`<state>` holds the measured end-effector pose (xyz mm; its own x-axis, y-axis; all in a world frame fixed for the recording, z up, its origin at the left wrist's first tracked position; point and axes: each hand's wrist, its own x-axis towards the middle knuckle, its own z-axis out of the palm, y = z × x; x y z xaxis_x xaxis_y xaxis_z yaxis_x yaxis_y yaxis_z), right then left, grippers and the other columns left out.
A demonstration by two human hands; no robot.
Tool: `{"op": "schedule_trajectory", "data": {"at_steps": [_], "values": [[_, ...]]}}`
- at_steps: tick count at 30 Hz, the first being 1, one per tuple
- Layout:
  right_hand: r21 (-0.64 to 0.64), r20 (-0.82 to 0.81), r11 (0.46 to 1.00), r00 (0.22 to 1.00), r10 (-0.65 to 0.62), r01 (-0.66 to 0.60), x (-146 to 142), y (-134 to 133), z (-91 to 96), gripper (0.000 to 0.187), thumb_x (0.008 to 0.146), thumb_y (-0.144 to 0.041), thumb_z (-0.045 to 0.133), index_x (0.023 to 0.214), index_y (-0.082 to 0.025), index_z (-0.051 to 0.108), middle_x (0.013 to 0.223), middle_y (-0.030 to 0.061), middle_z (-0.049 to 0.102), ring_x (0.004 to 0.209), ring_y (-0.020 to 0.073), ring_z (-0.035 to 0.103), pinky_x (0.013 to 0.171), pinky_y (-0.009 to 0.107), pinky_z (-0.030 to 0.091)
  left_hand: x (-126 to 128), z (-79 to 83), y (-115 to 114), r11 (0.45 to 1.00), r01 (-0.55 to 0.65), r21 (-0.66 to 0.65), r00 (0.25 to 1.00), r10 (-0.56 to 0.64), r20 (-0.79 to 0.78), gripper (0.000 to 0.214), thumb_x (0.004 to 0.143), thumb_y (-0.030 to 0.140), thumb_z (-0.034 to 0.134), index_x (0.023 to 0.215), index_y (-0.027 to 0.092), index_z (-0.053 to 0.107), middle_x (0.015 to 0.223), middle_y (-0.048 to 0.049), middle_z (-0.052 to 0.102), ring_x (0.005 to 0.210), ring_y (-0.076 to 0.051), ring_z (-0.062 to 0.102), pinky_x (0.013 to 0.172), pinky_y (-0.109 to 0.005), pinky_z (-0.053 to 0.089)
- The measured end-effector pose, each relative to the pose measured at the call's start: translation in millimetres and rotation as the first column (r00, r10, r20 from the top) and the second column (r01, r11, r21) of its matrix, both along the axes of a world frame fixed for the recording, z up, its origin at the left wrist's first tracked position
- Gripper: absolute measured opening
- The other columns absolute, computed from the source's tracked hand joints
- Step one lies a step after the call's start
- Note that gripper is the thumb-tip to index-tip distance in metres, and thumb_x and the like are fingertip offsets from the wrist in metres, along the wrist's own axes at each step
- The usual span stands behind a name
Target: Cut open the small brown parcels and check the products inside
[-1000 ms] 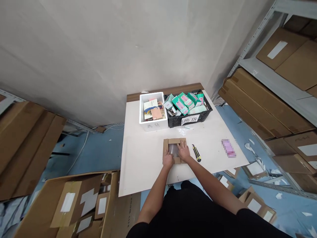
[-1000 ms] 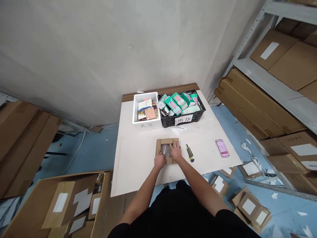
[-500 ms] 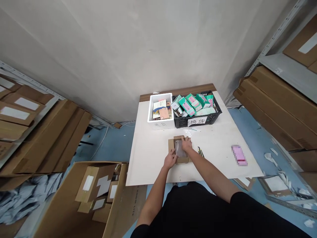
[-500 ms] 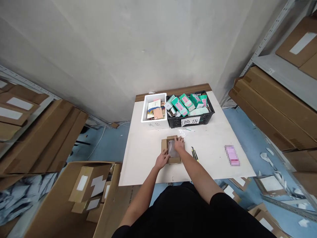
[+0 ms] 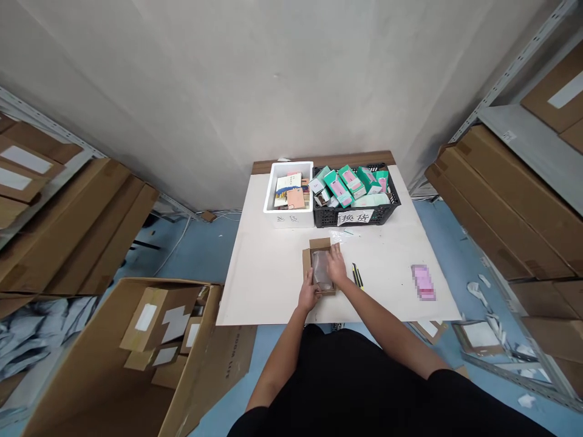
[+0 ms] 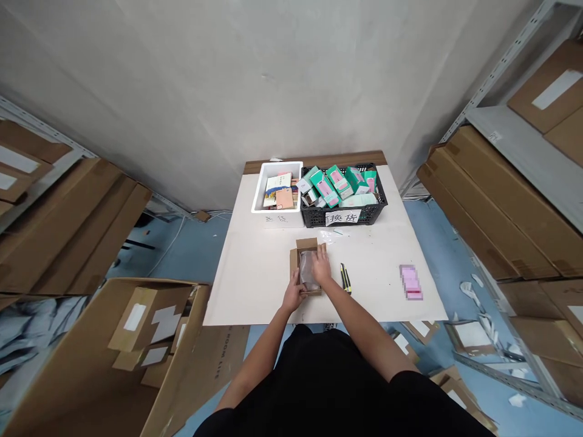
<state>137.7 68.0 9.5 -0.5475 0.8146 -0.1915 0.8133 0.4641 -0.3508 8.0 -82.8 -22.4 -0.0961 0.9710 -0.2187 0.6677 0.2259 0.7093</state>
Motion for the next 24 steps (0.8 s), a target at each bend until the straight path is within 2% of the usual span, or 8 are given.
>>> {"op": "schedule_trajectory", "data": {"at_steps": [4,8,12,15,17,19,21,24], "values": [[-0.091,-0.073,0.982,0.984,0.16,-0.166,-17,-7,-1.3,0.053,0.093,-0.012,0.047,0.143,-0.012,0.065,0.162,0.0133,0.048,0.153,0.0258,0.038,0.125,0.038,0.031,6,9.0,0,1.0,-0.009,-0.028,0.999,0.007,-0.046,0.011,0.076,0.01,0.078,0.082,0.018,0.077,0.178,-0.0031,0.012,0.164,-0.034,0.004,0.13,-0.058,0.022],[-0.21,0.097,0.973,0.988,0.118,-0.095,-39,10,-10.5,0.05,0.094,-0.015,0.053,0.143,-0.012,0.062,0.151,0.0174,0.059,0.14,0.0267,0.052,0.116,0.032,0.04,11,11.5,-2,0.999,-0.034,-0.041,0.999,0.032,-0.044,0.016,0.073,0.006,0.078,0.082,0.019,0.078,0.177,0.0007,0.013,0.164,-0.033,0.004,0.132,-0.056,0.02],[-0.28,0.188,0.957,0.974,0.128,-0.072,-51,20,-31.3,0.085,0.087,-0.026,0.068,0.164,-0.011,0.034,0.164,0.0224,0.041,0.152,0.0345,0.037,0.119,0.041,0.037,14,3.9,-5,0.998,-0.067,-0.019,0.998,0.067,-0.007,0.013,0.075,0.005,0.076,0.077,0.018,0.077,0.178,0.0013,0.012,0.164,-0.033,0.002,0.132,-0.054,0.02],[-0.391,0.282,0.918,0.94,0.192,-0.07,-54,8,-53.1,0.114,0.08,-0.037,0.075,0.17,-0.012,0.008,0.174,0.0238,0.014,0.161,0.0384,0.015,0.127,0.051,0.02,14,-2.5,-8,0.994,-0.109,-0.003,0.994,0.109,0.001,0.012,0.077,0.006,0.075,0.076,0.018,0.076,0.178,0.0016,0.012,0.164,-0.033,0.003,0.131,-0.056,0.02],[-0.401,0.323,0.913,0.922,0.214,-0.072,-54,-2,-65.6,0.122,0.076,-0.039,0.078,0.17,-0.012,0.004,0.175,0.0247,0.006,0.161,0.0396,0.009,0.128,0.054,0.012,13,-4.8,-10,0.993,-0.12,-0.004,0.993,0.12,0.014,0.011,0.077,0.007,0.075,0.076,0.019,0.075,0.177,0.001,0.012,0.164,-0.033,0.004,0.131,-0.057,0.02],[-0.364,0.333,0.928,0.919,0.212,-0.082,-54,-6,-72.8,0.126,0.07,-0.036,0.081,0.17,-0.011,0.009,0.174,0.0265,0.01,0.16,0.0411,0.012,0.127,0.054,0.014,14,-5.3,-12,0.993,-0.118,-0.01,0.993,0.118,0.018,0.011,0.077,0.008,0.075,0.076,0.019,0.075,0.177,0.0001,0.012,0.164,-0.032,0.004,0.131,-0.058,0.021],[-0.338,0.324,0.937,0.923,0.205,-0.09,-54,-3,-73.8,0.124,0.064,-0.031,0.086,0.168,-0.008,0.022,0.168,0.0289,0.027,0.154,0.0418,0.027,0.124,0.051,0.024,15,-4.5,-12,0.993,-0.113,-0.011,0.994,0.114,0.007,0.013,0.078,0.007,0.075,0.076,0.019,0.075,0.177,-0.0002,0.014,0.164,-0.032,0.004,0.13,-0.059,0.022],[-0.321,0.28,0.942,0.94,0.194,-0.098,-55,7,-65.8,0.092,0.066,-0.028,0.085,0.149,-0.006,0.054,0.148,0.0277,0.055,0.135,0.0388,0.051,0.114,0.044,0.039,16,-1.8,-10,0.994,-0.109,-0.016,0.994,0.109,-0.017,0.013,0.078,0.006,0.074,0.077,0.019,0.075,0.177,-0.0011,0.015,0.164,-0.032,0.005,0.129,-0.06,0.024]]}}
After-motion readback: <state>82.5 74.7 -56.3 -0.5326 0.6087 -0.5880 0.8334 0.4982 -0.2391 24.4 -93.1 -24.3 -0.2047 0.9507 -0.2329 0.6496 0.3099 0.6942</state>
